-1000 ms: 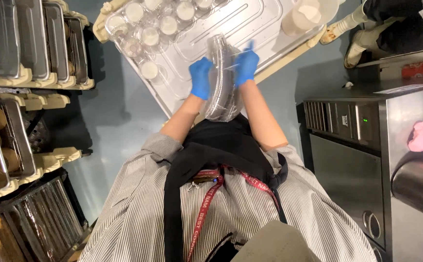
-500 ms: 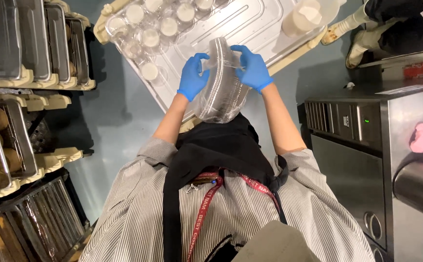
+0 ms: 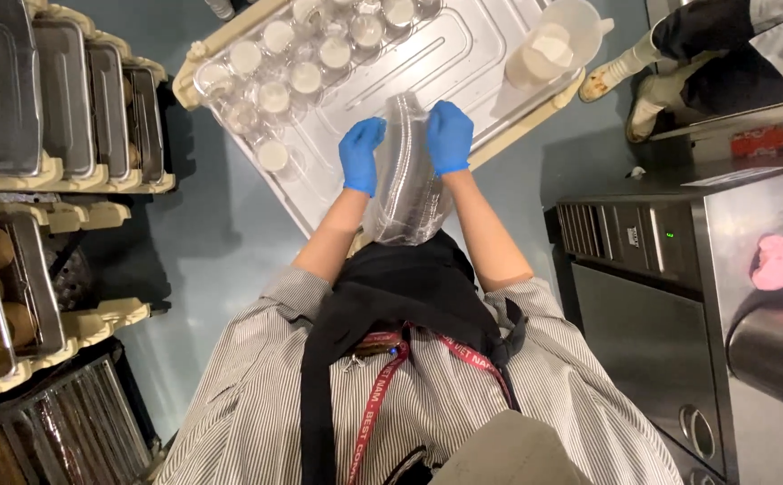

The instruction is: Organizing and filling small plastic containers with a liquid mixture on a tray.

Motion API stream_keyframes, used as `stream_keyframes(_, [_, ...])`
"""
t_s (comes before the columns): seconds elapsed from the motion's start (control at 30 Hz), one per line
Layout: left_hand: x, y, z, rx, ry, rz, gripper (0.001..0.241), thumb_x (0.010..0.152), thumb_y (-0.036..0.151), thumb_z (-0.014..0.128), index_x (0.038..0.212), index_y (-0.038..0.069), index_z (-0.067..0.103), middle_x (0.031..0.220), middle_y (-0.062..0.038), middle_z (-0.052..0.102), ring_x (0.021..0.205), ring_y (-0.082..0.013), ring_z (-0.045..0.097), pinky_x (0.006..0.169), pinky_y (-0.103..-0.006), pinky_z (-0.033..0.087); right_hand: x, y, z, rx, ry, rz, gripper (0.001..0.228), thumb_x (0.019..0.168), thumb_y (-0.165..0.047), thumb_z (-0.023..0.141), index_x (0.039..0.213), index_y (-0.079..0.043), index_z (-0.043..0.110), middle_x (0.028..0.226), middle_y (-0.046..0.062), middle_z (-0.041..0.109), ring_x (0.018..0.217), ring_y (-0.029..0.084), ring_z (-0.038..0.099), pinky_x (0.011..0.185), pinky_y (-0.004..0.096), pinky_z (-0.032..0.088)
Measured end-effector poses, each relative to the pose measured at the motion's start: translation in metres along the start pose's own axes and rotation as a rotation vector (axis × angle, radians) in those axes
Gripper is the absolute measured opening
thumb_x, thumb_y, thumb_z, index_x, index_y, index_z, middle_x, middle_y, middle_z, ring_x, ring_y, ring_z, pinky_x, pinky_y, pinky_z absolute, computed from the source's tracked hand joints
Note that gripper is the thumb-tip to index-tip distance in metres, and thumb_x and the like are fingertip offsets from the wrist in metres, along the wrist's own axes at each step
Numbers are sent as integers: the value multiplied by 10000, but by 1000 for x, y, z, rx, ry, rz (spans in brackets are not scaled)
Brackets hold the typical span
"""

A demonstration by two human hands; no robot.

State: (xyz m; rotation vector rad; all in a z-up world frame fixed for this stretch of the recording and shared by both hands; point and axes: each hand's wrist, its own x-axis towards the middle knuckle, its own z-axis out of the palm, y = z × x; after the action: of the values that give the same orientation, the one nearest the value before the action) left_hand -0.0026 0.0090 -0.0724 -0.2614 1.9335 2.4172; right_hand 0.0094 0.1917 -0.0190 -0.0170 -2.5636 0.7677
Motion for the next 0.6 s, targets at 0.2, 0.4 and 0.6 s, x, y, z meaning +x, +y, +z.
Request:
stream_keyframes(0.2, [36, -66, -25, -874, 98, -428, 126, 984, 159, 629, 988, 42, 673, 904, -63, 686, 750, -182, 601, 722, -334, 502, -12, 94, 47, 738, 140, 729, 235, 951, -101, 529, 734, -13, 524, 680, 147, 492, 611, 279, 468, 602, 419, 380])
stream_keyframes(0.4, [38, -62, -30, -670, -128, -151, 49, 1013, 102, 627, 1046, 67, 629, 917, -20, 568, 716, -127, 448, 648, -304, 389, -31, 101, 34, 650, -99, 448, 145, 899, -89, 518, 812, -3, 596, 757, 79, 511, 685, 178, 482, 646, 338, 413])
stream_keyframes(0.6, [2, 92, 19, 334, -278, 361, 618, 926, 285, 747, 1466, 97, 512, 1210, -116, 578, 1108, -276, 605, 937, -382, 510, 23, -39, -71, 535, -276, 221, 319, 845, 32, 558, 1157, -33, 578, 837, 168, 547, 781, 310, 547, 758, 380, 496])
